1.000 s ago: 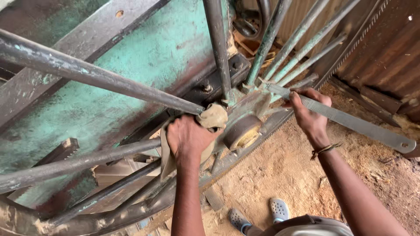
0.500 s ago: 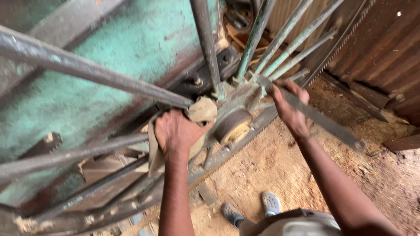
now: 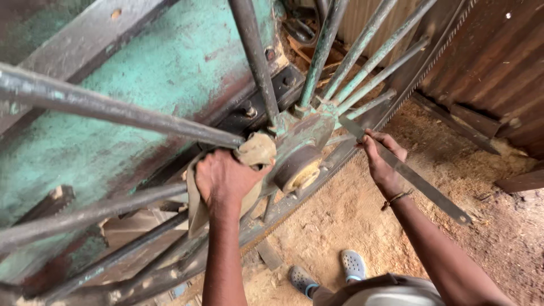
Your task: The person wipes the metal frame and wheel of a large machine using a cloth and a metal bar. They clean various surfaces including the frame, wheel spokes, and central hub, removing dust and debris.
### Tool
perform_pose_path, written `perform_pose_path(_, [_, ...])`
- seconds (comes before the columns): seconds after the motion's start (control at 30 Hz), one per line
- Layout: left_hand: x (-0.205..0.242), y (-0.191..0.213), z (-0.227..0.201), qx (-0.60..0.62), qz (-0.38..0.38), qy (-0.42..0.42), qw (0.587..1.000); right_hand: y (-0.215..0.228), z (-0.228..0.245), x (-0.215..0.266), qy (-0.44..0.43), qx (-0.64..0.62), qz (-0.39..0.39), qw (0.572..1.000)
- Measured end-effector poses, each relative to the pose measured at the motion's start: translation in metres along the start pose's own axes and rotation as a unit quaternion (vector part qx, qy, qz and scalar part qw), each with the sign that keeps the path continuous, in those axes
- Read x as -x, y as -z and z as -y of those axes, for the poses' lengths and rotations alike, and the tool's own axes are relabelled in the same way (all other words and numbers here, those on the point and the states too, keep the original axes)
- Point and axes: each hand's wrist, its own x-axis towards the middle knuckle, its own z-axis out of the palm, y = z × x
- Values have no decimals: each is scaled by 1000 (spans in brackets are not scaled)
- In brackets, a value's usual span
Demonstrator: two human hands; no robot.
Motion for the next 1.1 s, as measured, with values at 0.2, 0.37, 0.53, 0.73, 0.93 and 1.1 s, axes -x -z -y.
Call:
perform_pose_path(0.2, [3,-2,-2,-4,-38,-8,999,-15,-7,-14,137,-7,-31,990])
perform_pose_path(0.37, [-8,-17,-2,-23,-211,-52,976,-15,-18,-9,127,11,-36,991])
perform_pose_path(0.53, [4,-8,-3,-3,-113,-28,993,-1,3,-4,-7,-55,-26,998])
perform_pose_path(0.73, [8,-26,-1,-59,-349,-134,925,-23,29,-20,-126,-104,-26,986])
perform_pose_path(0.93, [18,-42,5,-2,-394,-191,899,-20,40,-23,-178,-128,-38,975])
perform_pose_path(1.1, [41,-64,-61,62,-409,-382,826,-14,44,-31,-232,-119,-46,964])
